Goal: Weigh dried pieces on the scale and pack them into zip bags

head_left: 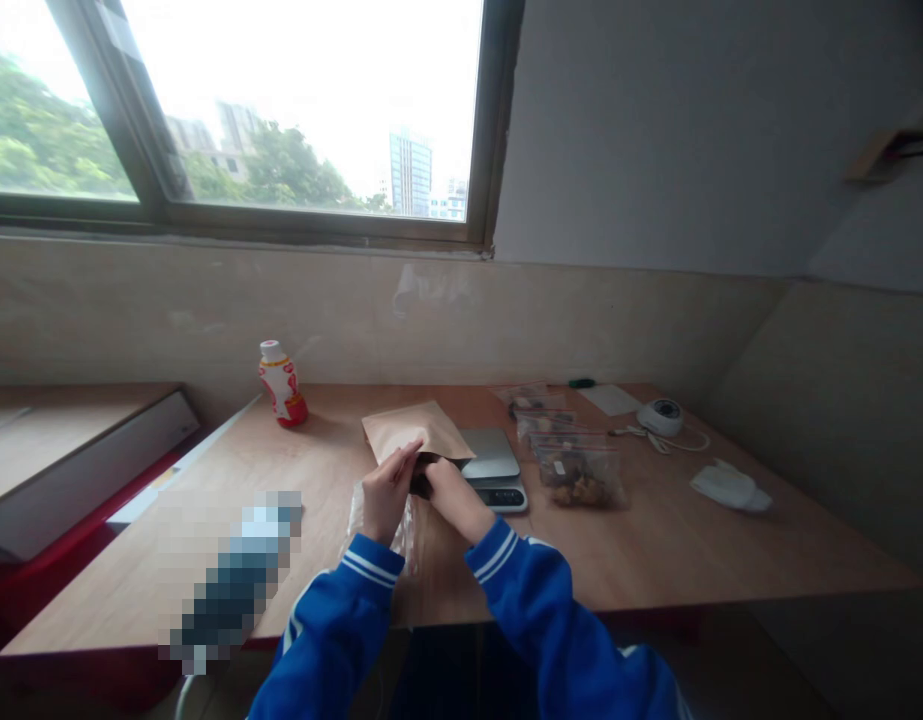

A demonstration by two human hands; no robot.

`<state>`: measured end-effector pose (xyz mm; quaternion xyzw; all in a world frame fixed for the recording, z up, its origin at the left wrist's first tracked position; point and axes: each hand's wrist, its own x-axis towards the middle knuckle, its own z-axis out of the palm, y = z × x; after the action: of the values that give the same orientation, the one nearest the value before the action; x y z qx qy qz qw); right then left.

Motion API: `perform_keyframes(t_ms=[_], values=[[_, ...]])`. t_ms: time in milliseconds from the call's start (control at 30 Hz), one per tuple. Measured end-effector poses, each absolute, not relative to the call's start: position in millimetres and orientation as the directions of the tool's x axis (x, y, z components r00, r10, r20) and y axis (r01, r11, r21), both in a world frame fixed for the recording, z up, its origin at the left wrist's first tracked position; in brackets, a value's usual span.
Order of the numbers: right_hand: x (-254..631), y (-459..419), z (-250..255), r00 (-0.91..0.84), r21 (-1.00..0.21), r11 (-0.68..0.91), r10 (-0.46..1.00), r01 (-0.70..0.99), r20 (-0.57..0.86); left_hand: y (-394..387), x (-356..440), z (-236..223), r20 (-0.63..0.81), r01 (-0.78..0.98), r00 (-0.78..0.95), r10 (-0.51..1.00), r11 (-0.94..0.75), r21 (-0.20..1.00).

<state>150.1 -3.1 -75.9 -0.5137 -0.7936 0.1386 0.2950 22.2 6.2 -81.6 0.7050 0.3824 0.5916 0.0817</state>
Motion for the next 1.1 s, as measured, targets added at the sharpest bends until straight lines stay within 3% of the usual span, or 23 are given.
perform_keyframes(t_ms=[100, 233, 400, 533, 700, 800, 967, 1100], values=[[153, -14, -73, -0.307, -0.466, 0.457, 0.88, 0.758, 0.363, 16, 22, -97, 0.835, 0.461, 0.009, 0.551, -0.743, 0.485], [162, -39, -84, -0.303, -0.411, 0.558, 0.787, 0.721, 0.537, 26, 19, -116, 0.878, 0.457, -0.012, 0.479, -0.778, 0.431], [190, -65, -99, -0.008, -0.547, 0.547, 0.711, 0.633, 0.703, 34, 18, -124, 0.901, 0.464, -0.04, 0.432, -0.79, 0.4], [221, -37, -105, 0.224, -0.693, 0.422, 0.737, 0.584, 0.637, 37, 19, -123, 0.908, 0.471, -0.075, 0.412, -0.788, 0.397], [252, 18, -118, 0.155, -0.754, 0.344, 0.85, 0.56, 0.503, 34, 16, -123, 0.896, 0.467, -0.113, 0.43, -0.773, 0.43], [261, 30, -125, 0.136, -0.693, 0.305, 0.853, 0.653, 0.503, 32, 15, -123, 0.889, 0.475, -0.114, 0.443, -0.762, 0.44], [267, 17, -128, 0.066, -0.471, 0.277, 0.804, 0.838, 0.59, 31, 15, -123, 0.9, 0.493, -0.084, 0.427, -0.767, 0.41], [274, 8, -125, 0.061, -0.438, 0.242, 0.818, 0.866, 0.573, 30, 15, -122, 0.901, 0.508, -0.087, 0.425, -0.759, 0.407]])
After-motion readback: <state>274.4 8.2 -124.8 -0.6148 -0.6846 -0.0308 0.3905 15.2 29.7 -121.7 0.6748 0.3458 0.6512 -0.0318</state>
